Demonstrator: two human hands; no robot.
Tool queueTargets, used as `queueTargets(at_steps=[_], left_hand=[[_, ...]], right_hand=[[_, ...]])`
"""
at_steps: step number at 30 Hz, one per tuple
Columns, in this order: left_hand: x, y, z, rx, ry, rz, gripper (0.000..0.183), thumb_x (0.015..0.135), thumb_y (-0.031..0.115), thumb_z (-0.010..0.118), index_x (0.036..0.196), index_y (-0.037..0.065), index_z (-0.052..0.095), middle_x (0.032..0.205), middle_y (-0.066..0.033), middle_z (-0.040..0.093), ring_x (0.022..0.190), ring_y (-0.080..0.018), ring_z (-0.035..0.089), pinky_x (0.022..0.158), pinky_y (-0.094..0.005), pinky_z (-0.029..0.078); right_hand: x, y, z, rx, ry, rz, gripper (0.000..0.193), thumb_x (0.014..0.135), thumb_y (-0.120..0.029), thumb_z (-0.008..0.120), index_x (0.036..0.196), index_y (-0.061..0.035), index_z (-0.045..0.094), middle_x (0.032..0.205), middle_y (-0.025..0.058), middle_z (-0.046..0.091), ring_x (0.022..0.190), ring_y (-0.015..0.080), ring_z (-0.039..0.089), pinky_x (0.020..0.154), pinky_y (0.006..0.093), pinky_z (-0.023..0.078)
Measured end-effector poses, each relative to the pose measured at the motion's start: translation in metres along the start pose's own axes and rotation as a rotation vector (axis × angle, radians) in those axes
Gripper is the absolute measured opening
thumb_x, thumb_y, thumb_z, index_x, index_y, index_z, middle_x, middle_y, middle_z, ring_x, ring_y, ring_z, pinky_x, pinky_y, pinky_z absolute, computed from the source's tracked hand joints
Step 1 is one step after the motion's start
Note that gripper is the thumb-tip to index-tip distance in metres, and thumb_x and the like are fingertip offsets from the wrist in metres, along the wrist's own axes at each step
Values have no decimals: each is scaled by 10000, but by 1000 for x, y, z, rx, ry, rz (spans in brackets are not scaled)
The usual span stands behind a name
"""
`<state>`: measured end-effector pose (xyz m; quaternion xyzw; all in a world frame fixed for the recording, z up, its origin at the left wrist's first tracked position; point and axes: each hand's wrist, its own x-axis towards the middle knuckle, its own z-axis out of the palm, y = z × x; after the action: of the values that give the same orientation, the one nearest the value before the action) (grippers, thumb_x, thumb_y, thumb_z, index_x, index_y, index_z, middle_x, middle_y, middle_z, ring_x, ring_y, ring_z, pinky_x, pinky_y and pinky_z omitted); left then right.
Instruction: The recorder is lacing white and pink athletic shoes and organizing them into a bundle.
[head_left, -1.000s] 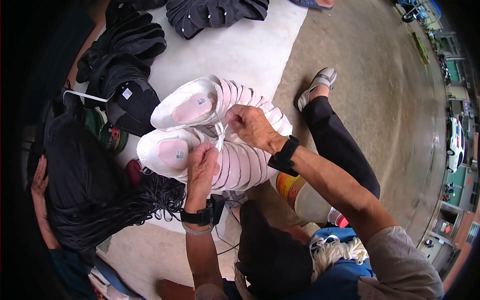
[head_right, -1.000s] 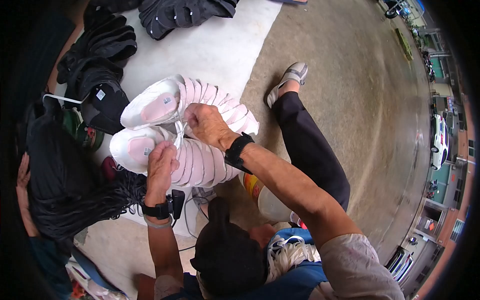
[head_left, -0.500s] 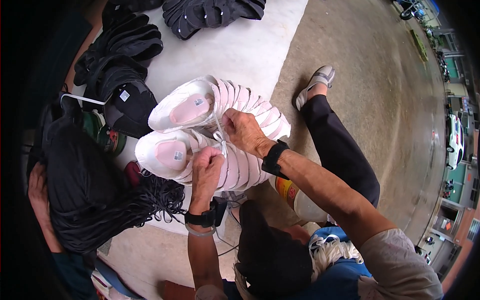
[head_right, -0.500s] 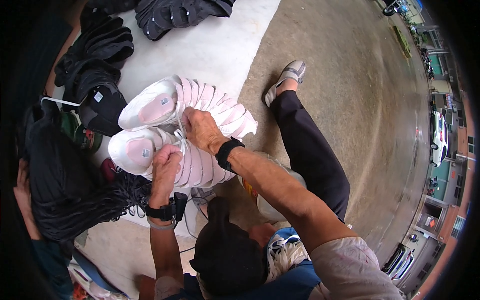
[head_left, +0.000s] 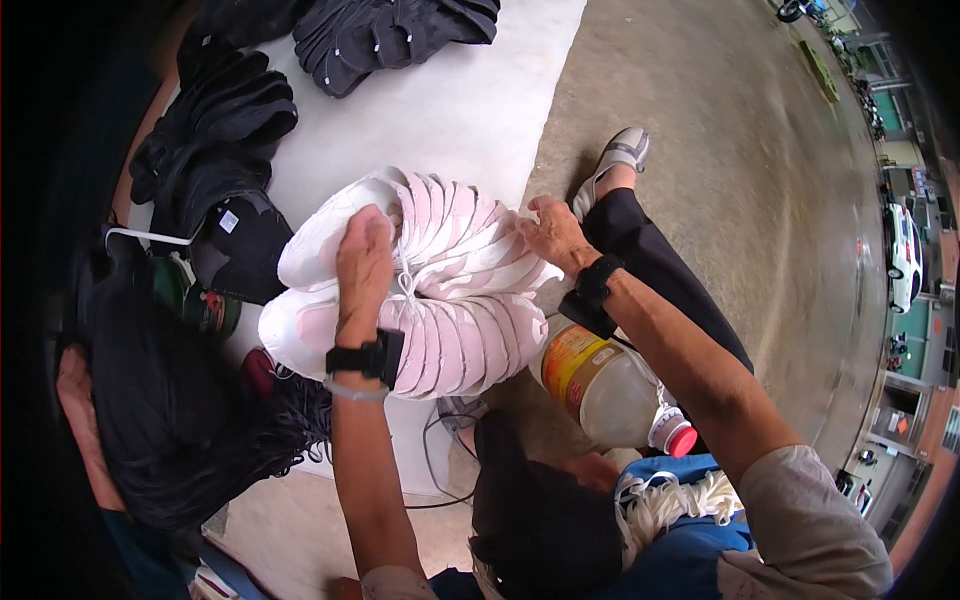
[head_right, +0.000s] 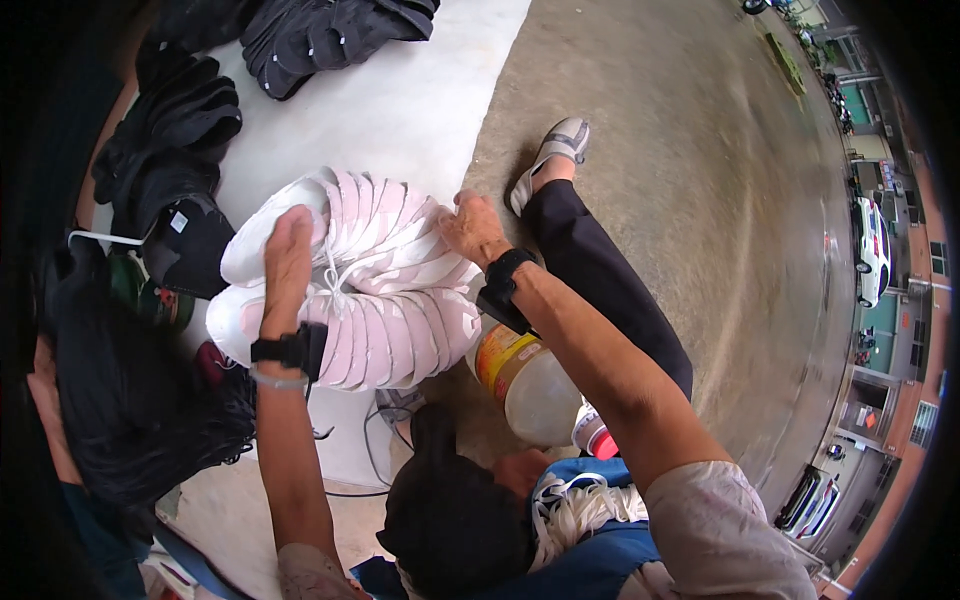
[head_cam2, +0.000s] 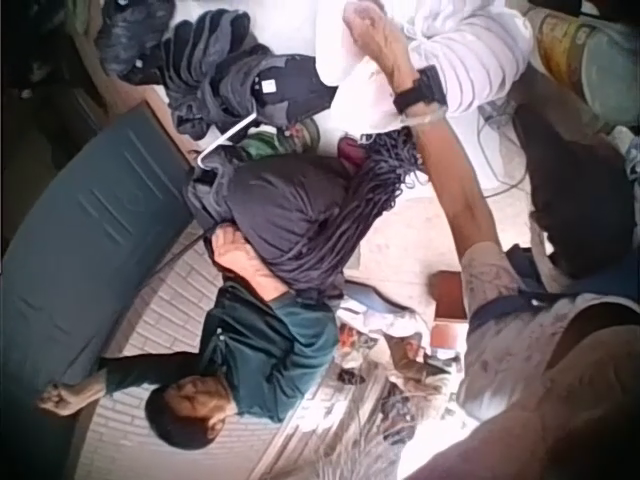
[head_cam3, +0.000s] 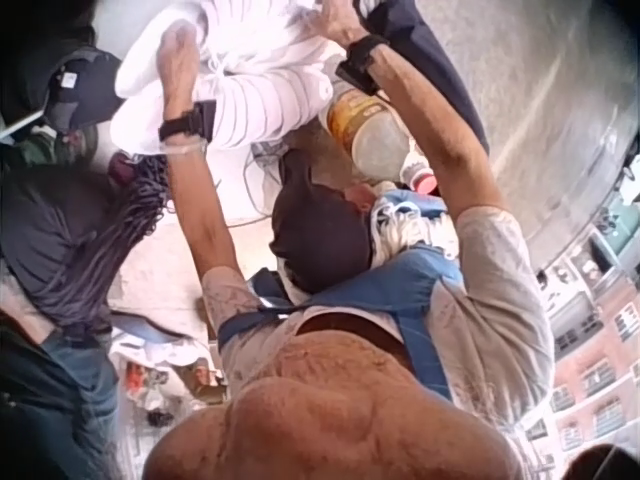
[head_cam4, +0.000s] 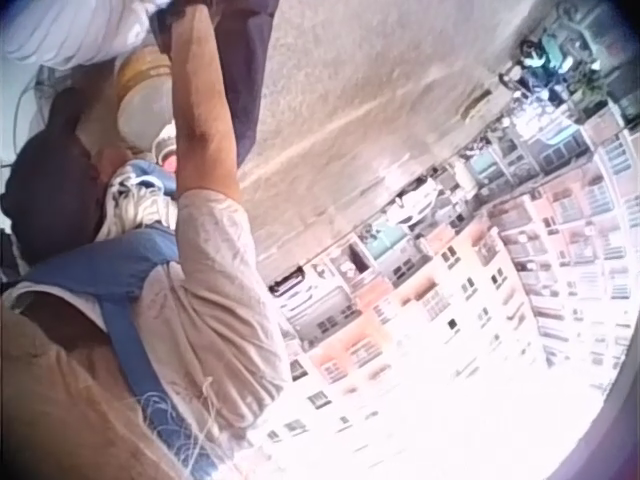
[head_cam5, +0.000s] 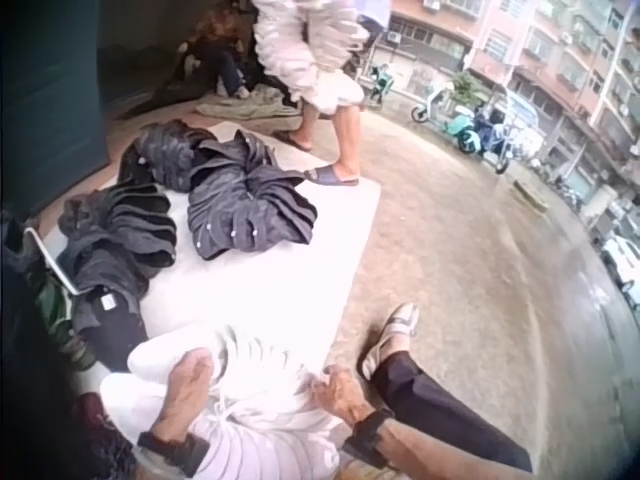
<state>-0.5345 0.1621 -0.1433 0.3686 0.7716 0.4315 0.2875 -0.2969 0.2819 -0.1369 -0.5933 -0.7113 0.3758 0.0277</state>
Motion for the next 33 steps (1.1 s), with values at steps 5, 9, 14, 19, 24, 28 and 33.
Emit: queueTargets(at_steps=[5, 9, 14, 19, 24, 28, 33], left_hand=[[7, 10, 31, 299, -193, -113, 625, 798, 417, 644, 1278, 45, 501, 1125, -240, 603, 1083, -381, 551, 953, -434, 409], [1, 15, 40, 690, -249, -96, 607, 732, 302, 701, 1268, 75, 530, 1097, -219, 602, 1105, -356, 508, 970, -426, 377], [-43, 30, 45, 605, -221, 242, 527, 732, 126, 686, 1237, 55, 552, 1034, -170, 611, 1027, -319, 515, 928, -443, 364], [-73, 65, 70, 322, 59, 656, 501, 713, 81, 661, 1204, 36, 571, 1091, -146, 581, 1028, -302, 518, 912, -450, 370], [-94, 78, 101, 452, -39, 728, 457, 721, 82, 649, 1170, 25, 584, 1086, -144, 587, 1041, -304, 524, 923, -443, 377], [-95, 93, 124, 567, -122, 780, 423, 727, 83, 641, 1142, 17, 594, 1081, -142, 592, 1051, -305, 529, 931, -437, 384], [-103, 105, 149, 716, -244, 840, 381, 735, 84, 630, 1108, 6, 606, 1076, -140, 598, 1064, -307, 535, 941, -429, 391]], right_hand=[[-3, 16, -9, -44, -136, 119, 502, 842, -322, 623, 1138, 74, 536, 1067, 332, 552, 1069, 408, 540, 911, 407, 450], [-10, 20, -6, -80, -12, -40, 469, 837, -288, 614, 1123, 77, 545, 1011, 280, 593, 934, 402, 589, 865, 405, 475], [-30, -37, -25, 206, 190, -332, 354, 855, -233, 602, 1106, 17, 593, 1028, 220, 621, 913, 315, 628, 841, 370, 497], [-57, -87, -18, 99, -138, -862, 167, 794, -116, 592, 900, 6, 634, 929, 147, 629, 812, 278, 628, 736, 376, 506], [-62, -63, -29, 164, -66, -665, 426, 710, -304, 686, 978, 18, 609, 927, 202, 569, 844, 357, 578, 801, 412, 471], [-66, -42, -43, 16, -141, -413, 646, 664, -448, 752, 1046, 31, 547, 999, 197, 543, 899, 309, 562, 798, 378, 472], [-43, -12, -67, 53, -149, -356, 641, 641, -530, 763, 827, 66, 616, 796, 214, 638, 765, 272, 617, 705, 362, 499]])
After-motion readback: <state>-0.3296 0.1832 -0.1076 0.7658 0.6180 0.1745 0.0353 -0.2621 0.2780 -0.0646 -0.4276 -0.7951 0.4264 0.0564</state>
